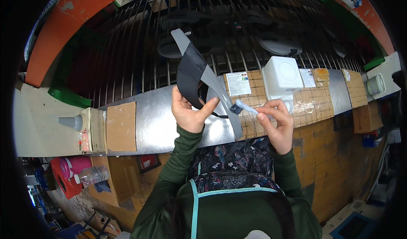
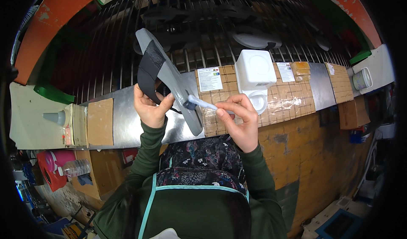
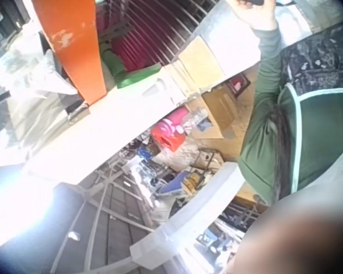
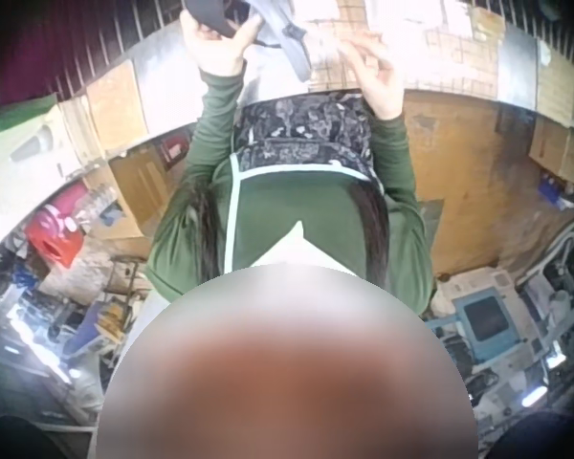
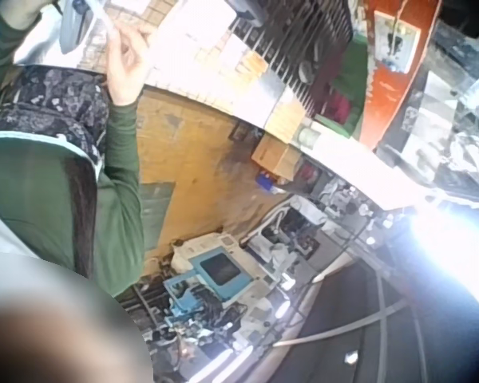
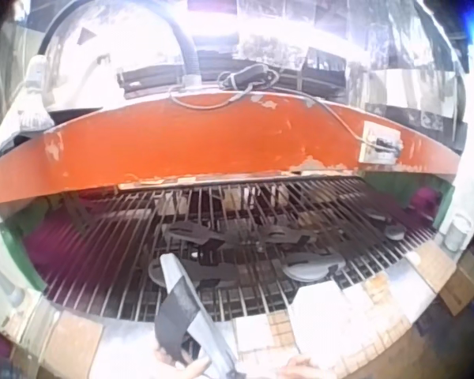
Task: The person paints the black surface of a gray plastic shoe-like part using a small brush dipped in white paint. They repeatedly dip the brush into a white container and apply paint to the part, then place it on a drying rack. The process is repeated for multiple identical parts.
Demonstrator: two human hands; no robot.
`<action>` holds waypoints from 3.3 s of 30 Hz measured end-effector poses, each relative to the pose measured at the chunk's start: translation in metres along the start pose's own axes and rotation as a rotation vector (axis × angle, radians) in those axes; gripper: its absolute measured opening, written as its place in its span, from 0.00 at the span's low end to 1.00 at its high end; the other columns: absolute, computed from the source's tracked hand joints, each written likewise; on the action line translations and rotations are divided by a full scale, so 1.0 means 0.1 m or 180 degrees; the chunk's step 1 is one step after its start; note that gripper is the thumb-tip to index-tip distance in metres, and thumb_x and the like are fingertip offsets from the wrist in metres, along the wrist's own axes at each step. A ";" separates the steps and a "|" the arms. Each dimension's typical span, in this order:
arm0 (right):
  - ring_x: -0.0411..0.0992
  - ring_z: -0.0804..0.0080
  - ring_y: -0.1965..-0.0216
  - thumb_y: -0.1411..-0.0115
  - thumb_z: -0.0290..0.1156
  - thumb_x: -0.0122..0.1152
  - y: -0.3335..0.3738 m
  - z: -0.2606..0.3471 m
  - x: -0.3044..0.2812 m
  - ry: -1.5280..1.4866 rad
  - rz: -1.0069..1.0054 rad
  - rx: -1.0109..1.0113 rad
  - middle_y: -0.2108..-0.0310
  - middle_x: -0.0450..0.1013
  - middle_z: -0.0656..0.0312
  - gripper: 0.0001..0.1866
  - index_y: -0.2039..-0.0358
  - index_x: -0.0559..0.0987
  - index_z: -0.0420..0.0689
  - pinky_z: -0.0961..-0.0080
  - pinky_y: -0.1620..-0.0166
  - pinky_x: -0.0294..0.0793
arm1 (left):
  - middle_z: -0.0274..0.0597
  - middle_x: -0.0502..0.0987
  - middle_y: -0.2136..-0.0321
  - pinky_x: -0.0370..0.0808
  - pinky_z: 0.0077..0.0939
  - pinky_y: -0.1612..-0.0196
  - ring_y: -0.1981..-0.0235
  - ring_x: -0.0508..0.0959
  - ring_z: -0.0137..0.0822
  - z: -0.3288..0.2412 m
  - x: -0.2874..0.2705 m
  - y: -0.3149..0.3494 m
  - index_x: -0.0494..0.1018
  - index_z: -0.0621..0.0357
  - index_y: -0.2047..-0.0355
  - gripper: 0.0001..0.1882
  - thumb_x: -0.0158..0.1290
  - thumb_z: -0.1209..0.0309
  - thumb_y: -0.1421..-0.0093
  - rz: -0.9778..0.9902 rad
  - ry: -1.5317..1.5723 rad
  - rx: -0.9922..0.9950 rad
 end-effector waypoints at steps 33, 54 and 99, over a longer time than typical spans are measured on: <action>0.65 0.77 0.71 0.50 0.28 0.70 0.05 0.24 -0.12 0.1284 -0.0278 -0.0880 0.70 0.73 0.69 0.10 0.64 0.86 0.48 0.76 0.61 0.55 | 0.43 0.76 0.62 0.78 0.19 0.61 0.63 0.78 0.27 -0.03 -0.03 -0.14 0.62 0.61 0.55 0.27 0.67 0.76 0.50 -0.0133 -0.0049 0.0006; 0.67 0.75 0.69 0.53 0.24 0.71 -0.07 0.50 -0.17 0.1673 -0.0450 -0.1582 0.69 0.73 0.67 0.13 0.64 0.86 0.48 0.74 0.61 0.55 | 0.43 0.80 0.63 0.79 0.22 0.58 0.64 0.80 0.27 0.25 0.13 -0.23 0.71 0.65 0.59 0.18 0.65 0.79 0.47 -0.0388 0.0912 -0.0859; 0.68 0.76 0.73 0.49 0.28 0.70 -0.47 0.47 0.30 0.1343 -0.0240 -0.1423 0.68 0.72 0.66 0.10 0.64 0.85 0.47 0.74 0.60 0.54 | 0.44 0.78 0.55 0.81 0.29 0.54 0.56 0.80 0.34 0.53 -0.18 -0.16 0.69 0.62 0.46 0.21 0.53 0.63 0.35 0.0910 0.2004 -0.0851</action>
Point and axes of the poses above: each hand's wrist, its own y-axis away from the middle knuckle, its own x-axis out of the palm, z = x × y, the point moved 5 cm from there along -y, towards the middle knuckle
